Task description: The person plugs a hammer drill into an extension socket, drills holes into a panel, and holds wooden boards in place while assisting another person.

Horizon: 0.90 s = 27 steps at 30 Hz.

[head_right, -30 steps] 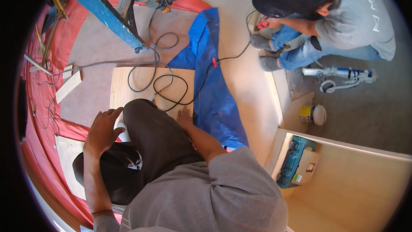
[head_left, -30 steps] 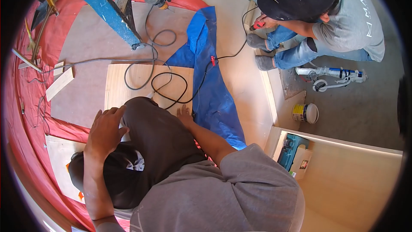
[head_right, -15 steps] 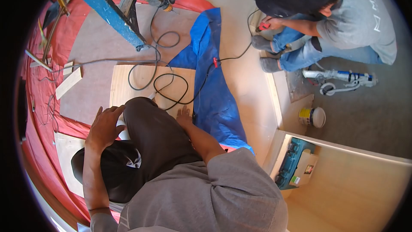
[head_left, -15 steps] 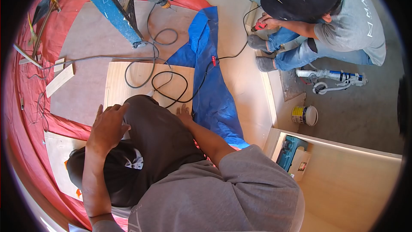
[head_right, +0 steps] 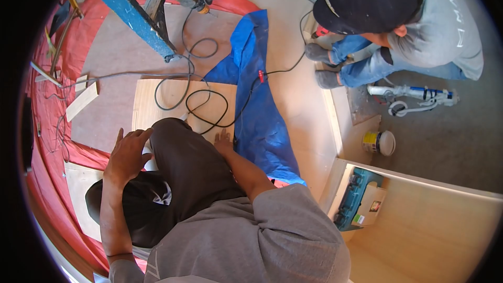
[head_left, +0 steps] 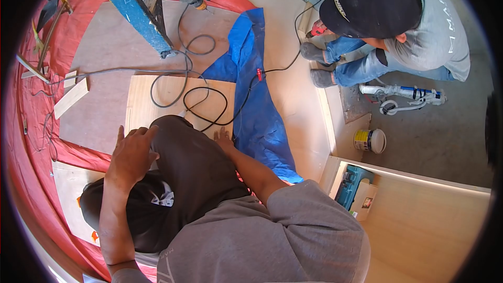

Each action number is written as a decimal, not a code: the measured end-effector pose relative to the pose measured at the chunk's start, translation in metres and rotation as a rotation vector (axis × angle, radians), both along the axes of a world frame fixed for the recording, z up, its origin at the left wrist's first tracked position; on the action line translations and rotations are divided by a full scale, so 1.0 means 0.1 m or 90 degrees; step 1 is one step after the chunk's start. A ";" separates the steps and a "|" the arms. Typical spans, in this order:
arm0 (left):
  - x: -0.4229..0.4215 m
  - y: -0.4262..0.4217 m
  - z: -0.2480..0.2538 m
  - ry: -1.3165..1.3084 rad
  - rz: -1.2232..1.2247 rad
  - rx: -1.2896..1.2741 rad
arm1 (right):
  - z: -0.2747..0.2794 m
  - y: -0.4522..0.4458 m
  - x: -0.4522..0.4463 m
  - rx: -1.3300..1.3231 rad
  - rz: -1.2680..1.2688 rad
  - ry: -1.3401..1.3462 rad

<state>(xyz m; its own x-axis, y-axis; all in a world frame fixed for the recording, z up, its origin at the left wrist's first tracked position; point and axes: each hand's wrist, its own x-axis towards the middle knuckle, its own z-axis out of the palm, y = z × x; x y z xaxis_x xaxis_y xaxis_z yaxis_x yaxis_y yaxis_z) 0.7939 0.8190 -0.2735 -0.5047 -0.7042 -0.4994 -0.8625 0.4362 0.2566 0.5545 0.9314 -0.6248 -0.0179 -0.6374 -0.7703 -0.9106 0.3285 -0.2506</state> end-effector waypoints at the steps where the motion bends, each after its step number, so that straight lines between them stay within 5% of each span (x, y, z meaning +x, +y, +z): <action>1: 0.00 0.00 0.00 0.001 0.000 0.000 | -0.02 0.00 0.00 0.001 -0.003 0.000; 27: 0.02 0.00 -0.03 0.017 -0.020 -0.023 | -0.26 -0.01 -0.03 0.032 -0.010 -0.008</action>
<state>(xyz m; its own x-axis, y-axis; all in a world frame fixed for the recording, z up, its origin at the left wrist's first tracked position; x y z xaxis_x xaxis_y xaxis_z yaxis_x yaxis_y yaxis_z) 0.7963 0.8187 -0.2762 -0.5399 -0.7046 -0.4606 -0.8411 0.4730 0.2624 0.5517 0.9306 -0.6508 -0.0183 -0.5979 -0.8014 -0.9022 0.3553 -0.2445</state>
